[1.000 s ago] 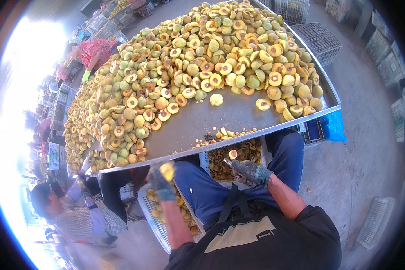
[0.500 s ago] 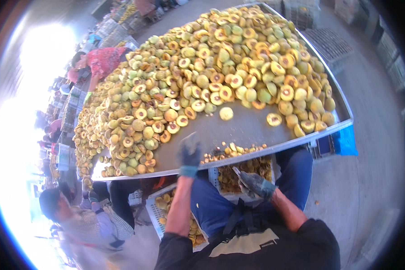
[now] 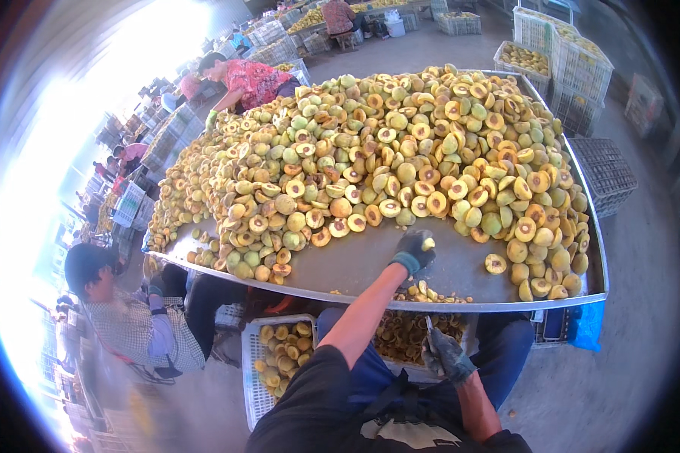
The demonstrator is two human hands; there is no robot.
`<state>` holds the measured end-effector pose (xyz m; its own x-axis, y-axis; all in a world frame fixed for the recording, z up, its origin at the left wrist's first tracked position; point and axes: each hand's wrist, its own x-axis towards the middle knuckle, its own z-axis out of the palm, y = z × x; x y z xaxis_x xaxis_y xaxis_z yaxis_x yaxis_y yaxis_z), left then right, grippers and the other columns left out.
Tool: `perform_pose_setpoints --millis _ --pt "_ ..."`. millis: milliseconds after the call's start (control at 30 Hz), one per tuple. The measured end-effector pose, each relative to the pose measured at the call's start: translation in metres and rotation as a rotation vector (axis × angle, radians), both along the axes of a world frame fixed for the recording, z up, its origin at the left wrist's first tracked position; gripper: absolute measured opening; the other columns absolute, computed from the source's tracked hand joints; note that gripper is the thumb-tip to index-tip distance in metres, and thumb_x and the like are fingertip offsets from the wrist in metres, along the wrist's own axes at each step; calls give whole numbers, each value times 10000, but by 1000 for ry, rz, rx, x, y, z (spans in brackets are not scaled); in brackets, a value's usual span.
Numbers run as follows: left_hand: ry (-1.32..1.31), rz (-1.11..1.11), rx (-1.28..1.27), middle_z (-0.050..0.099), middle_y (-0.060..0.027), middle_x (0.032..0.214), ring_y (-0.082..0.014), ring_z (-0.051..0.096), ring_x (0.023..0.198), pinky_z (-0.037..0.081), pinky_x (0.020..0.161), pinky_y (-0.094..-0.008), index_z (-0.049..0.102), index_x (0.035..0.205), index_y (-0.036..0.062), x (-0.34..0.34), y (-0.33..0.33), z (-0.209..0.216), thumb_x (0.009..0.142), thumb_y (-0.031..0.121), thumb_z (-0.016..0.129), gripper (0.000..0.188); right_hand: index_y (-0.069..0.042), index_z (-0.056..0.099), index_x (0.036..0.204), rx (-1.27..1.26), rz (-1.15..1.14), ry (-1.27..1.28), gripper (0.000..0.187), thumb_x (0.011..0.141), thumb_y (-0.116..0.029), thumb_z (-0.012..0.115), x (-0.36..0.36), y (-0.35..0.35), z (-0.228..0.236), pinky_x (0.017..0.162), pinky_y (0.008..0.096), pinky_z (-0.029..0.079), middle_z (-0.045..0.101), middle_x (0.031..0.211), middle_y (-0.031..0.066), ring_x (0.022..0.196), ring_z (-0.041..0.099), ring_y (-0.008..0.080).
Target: The person processes yellow fruit at a table by hand, using a small tool to core or pit each piece before placing it into a basket.
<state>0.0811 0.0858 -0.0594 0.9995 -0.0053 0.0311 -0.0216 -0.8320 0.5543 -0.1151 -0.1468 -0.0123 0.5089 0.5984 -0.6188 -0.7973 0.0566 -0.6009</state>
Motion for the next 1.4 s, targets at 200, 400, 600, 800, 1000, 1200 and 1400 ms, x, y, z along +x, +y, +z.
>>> perform_pose_setpoints --millis 200,400,600,800,1000,1200,1400 --pt "255 328 -1588 694 -68 918 -152 620 619 517 524 -254 600 1206 85 -101 15 12 966 376 554 380 -106 616 942 -12 -60 -283 374 1016 -453 498 -10 7 -5 403 234 372 556 622 0 445 487 86" --pt "119 376 -2007 643 -148 1153 -264 643 1022 568 852 -381 582 1199 30 -163 -20 51 1027 515 350 565 -60 583 937 -199 8 -822 281 1035 -311 502 -6 27 40 466 287 404 534 640 34 493 493 119" --pt "36 300 -2115 648 -156 1129 -289 641 1030 550 914 -413 564 1228 23 -186 -48 70 1031 510 332 575 12 595 1008 -330 -88 -1083 267 1002 -248 537 -6 40 56 655 463 469 607 803 282 790 615 461" --pt "-34 234 -1912 643 -152 1132 -254 645 1012 546 924 -367 553 1225 25 -194 -59 82 1058 425 322 491 25 616 1042 -376 -140 -1070 342 1029 -298 505 -7 42 51 686 397 500 646 813 203 738 637 297" --pt "-179 320 -1596 658 -140 1065 -222 652 955 555 867 -334 572 1151 8 -195 -70 94 1058 327 336 408 32 616 1084 -326 -130 -980 366 1041 -308 488 -11 42 55 727 356 501 657 869 154 797 618 212" --pt "-273 312 -1300 655 -119 1038 -190 638 962 526 878 -302 600 1107 1 -195 -75 109 1054 324 371 400 22 605 1082 -178 -187 -832 361 1048 -315 479 -11 39 42 717 292 488 634 872 66 803 560 113" --pt "-212 305 -1464 654 -119 988 -162 630 835 537 749 -279 608 1105 -13 -198 -73 102 1058 349 362 440 32 604 1031 -234 -178 -880 336 1049 -267 453 -16 45 49 711 348 490 634 814 132 761 577 166"
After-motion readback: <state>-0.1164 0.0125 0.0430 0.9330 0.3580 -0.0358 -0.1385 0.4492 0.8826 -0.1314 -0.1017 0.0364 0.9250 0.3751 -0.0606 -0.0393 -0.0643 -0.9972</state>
